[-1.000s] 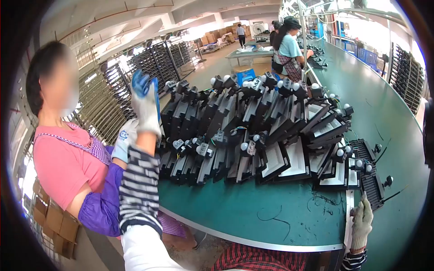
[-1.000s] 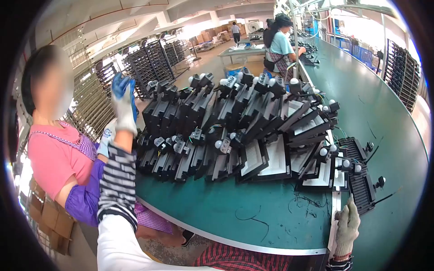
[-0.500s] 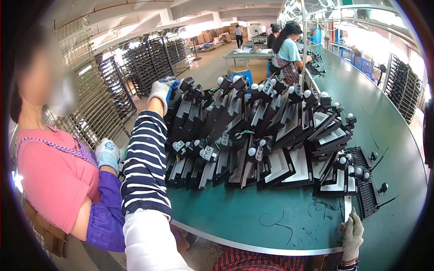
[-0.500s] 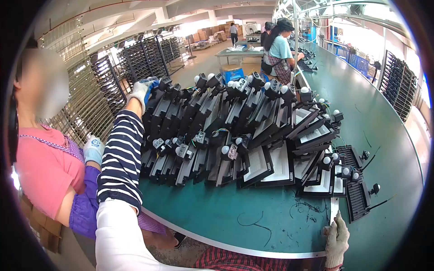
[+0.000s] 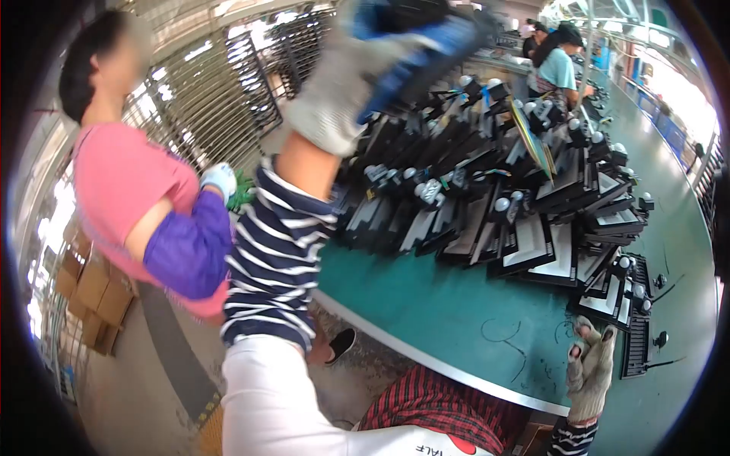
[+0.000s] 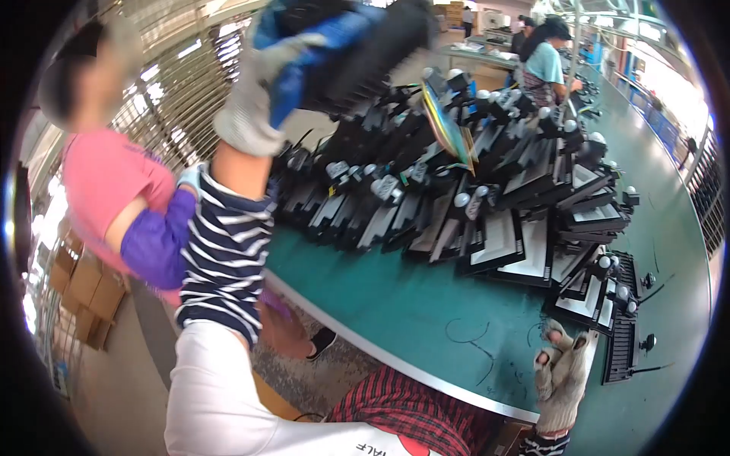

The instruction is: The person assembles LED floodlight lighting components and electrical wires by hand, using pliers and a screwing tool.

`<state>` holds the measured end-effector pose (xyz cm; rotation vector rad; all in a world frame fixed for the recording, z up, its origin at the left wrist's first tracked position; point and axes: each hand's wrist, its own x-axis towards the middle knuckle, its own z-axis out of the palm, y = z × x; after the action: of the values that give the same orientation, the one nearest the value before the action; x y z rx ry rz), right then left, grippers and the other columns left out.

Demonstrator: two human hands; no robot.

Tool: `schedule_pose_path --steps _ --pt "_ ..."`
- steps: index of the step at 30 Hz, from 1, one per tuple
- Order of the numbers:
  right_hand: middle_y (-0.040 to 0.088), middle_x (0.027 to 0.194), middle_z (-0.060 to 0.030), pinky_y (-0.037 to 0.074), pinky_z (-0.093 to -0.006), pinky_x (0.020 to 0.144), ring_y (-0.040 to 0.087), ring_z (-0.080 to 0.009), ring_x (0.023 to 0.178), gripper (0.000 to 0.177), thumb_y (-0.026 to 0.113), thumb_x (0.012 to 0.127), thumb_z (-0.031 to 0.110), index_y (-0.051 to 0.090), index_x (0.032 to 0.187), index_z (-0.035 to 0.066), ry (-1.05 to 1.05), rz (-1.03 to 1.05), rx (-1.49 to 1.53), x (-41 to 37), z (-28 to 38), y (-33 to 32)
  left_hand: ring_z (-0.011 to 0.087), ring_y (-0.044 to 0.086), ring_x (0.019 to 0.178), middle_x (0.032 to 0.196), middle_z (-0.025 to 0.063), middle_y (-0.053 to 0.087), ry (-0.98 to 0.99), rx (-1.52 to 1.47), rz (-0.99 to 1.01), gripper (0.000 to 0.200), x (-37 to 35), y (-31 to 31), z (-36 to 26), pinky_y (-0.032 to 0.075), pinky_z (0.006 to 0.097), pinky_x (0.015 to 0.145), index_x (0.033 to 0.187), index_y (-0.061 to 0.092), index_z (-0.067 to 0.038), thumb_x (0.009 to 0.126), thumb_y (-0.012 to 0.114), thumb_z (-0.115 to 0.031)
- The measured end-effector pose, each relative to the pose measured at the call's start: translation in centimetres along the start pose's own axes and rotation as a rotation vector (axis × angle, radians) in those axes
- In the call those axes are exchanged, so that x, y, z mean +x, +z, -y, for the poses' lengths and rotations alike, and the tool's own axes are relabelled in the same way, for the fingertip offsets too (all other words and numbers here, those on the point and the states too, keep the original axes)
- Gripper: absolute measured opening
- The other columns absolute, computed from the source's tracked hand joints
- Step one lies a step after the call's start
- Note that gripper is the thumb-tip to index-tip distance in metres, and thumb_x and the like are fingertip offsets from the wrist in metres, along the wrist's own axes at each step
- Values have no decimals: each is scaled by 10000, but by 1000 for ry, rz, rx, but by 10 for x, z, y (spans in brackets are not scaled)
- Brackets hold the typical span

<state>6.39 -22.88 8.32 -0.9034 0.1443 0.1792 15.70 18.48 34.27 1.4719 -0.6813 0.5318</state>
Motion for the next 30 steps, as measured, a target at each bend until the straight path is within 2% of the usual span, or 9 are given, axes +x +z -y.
schedule_pose_path --steps 5,9,12,15,17,20,22,24,30 --pt "679 1063 -119 560 -301 714 706 -211 881 392 501 1026 326 580 1242 9 -317 -7 -418 4 -23 24 229 669 980 1091 114 699 339 -27 833 638 -63 95 40 525 357 890 1227 631 -30 641 803 -217" --pt "655 1135 -119 546 -314 802 678 -208 954 435 531 982 290 547 1308 3 -202 -65 -244 -13 -38 11 296 613 1105 1209 164 665 -52 -502 1098 730 -133 158 92 457 421 998 1254 644 -57 611 759 -383" --pt "637 1189 -119 535 -323 869 658 -206 1009 488 552 948 264 522 1358 0 -177 -67 -42 -30 -25 2 302 503 1292 1348 158 586 171 -401 696 818 -160 165 116 361 432 1115 1389 536 -37 676 833 -305" --pt "620 1242 -120 524 -332 935 637 -204 1064 554 574 915 237 497 1407 -4 -296 -119 66 -52 -5 7 304 522 1301 1452 189 478 -558 -593 234 760 -239 192 130 394 420 1120 1460 440 -46 780 776 -104" --pt "604 1246 -122 500 -324 943 611 -214 1109 617 559 880 229 462 1435 -21 -402 -129 -160 -56 12 22 268 512 1314 1489 195 451 -938 -970 351 628 -300 184 149 389 400 1125 1484 406 -55 910 658 -102" --pt "662 1092 -51 469 -231 877 597 -110 956 485 662 961 223 551 1337 -64 -258 -192 -650 -45 10 -17 238 578 1235 1375 192 568 -559 -537 312 402 -336 208 171 464 342 1040 1381 524 -22 985 534 -87" --pt "658 924 -39 519 -257 747 644 -124 842 410 584 1015 274 605 1276 -42 -997 -287 -1629 -45 3 -51 246 629 1167 1274 185 645 -528 -224 243 319 -338 218 181 501 332 995 1284 614 7 999 510 -92" --pt "655 855 -50 533 -266 716 650 -134 784 356 598 1000 220 611 1224 -57 -169 -623 -800 -58 13 -46 256 662 1114 1204 178 687 -726 -150 182 295 -354 212 221 522 340 975 1212 669 26 1007 502 -107" --pt "706 1052 -182 542 -326 862 699 -224 929 389 645 950 169 614 1285 -25 -505 -476 -917 -81 -50 -45 281 674 1125 1252 203 668 -626 -155 289 295 -379 191 240 516 368 1002 1265 612 -31 1018 460 -88"
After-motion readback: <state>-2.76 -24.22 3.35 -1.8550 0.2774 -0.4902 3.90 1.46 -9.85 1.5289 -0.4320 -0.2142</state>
